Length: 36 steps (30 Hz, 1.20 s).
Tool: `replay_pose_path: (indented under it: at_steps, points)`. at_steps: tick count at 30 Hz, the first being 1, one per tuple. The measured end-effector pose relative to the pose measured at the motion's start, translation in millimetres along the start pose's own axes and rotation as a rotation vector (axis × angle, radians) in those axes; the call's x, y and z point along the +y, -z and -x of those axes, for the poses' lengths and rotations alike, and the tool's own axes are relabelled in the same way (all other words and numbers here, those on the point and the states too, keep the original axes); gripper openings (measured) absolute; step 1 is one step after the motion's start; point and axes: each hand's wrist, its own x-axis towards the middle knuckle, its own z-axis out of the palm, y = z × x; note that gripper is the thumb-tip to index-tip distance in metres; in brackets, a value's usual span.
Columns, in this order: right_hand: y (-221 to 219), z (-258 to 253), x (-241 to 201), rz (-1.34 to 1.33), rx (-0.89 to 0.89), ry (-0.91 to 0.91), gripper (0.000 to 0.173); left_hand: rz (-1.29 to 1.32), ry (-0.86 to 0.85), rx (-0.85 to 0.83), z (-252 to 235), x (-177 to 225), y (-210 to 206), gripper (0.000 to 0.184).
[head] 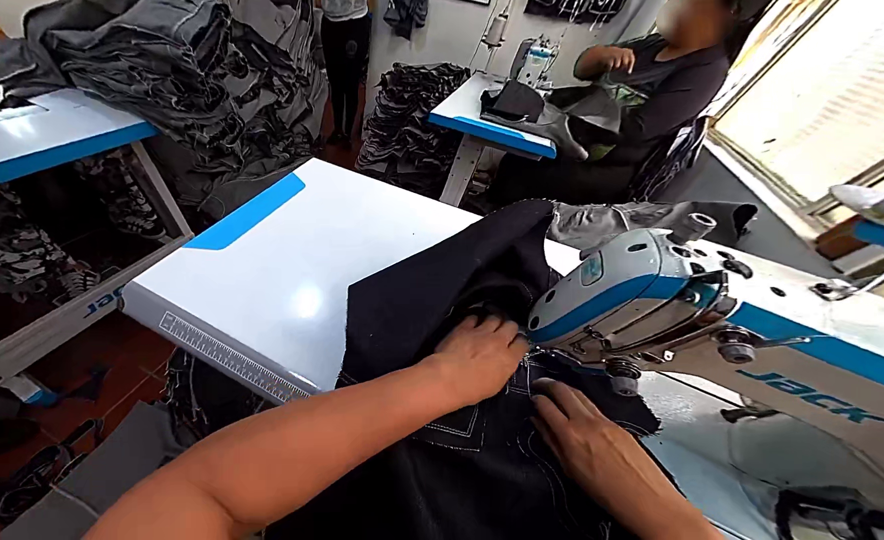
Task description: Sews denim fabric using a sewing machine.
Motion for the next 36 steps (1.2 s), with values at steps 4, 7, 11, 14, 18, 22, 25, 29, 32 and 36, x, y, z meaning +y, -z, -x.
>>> replay_pose_path:
  at_steps: [4,7,11,14,18,22,25,29,32,36]
  points:
    - [6.2,8.6,6.0,0.011,-0.041,0.026,0.042,0.059,0.157,-0.308,13.9,7.6,-7.8,0.089]
    - [23.0,14.0,-6.5,0.052,-0.121,0.04,0.055,0.062,0.064,-0.408,29.7,23.8,8.6,0.083]
    - [38.9,6.7,-14.1,0.008,-0.266,-0.005,0.062,0.281,-0.005,-0.36,21.4,16.5,25.8,0.048]
    - [34.4,-7.6,-4.5,-0.068,-0.296,-0.179,0.057,0.17,0.097,-0.099,6.0,12.1,15.9,0.03]
    - [37.0,-29.7,-15.2,0.068,-0.447,-0.498,0.036,-0.254,0.074,-0.019,-31.5,6.3,9.6,0.034]
    - [35.2,-43.0,-8.1,0.152,-0.557,-0.637,0.037,0.161,0.212,0.107,-65.0,-25.6,-13.9,0.035]
    - [27.3,-42.9,22.9,0.041,-0.489,-0.59,0.038,0.215,0.199,-0.005,-63.7,-21.2,3.3,0.036]
    - [25.4,-36.2,68.0,-0.625,-0.228,-0.842,0.027,0.033,-0.116,-0.205,-37.2,-32.4,19.3,0.032]
    - [52.1,-39.7,50.5,-0.418,-0.146,-0.941,0.019,0.01,-0.305,-0.332,-26.9,-42.5,28.2,0.029]
    - [62.9,-66.8,-2.7,-0.157,-0.098,-0.944,0.028,0.261,-0.383,-0.378,-38.4,-54.1,32.3,0.023]
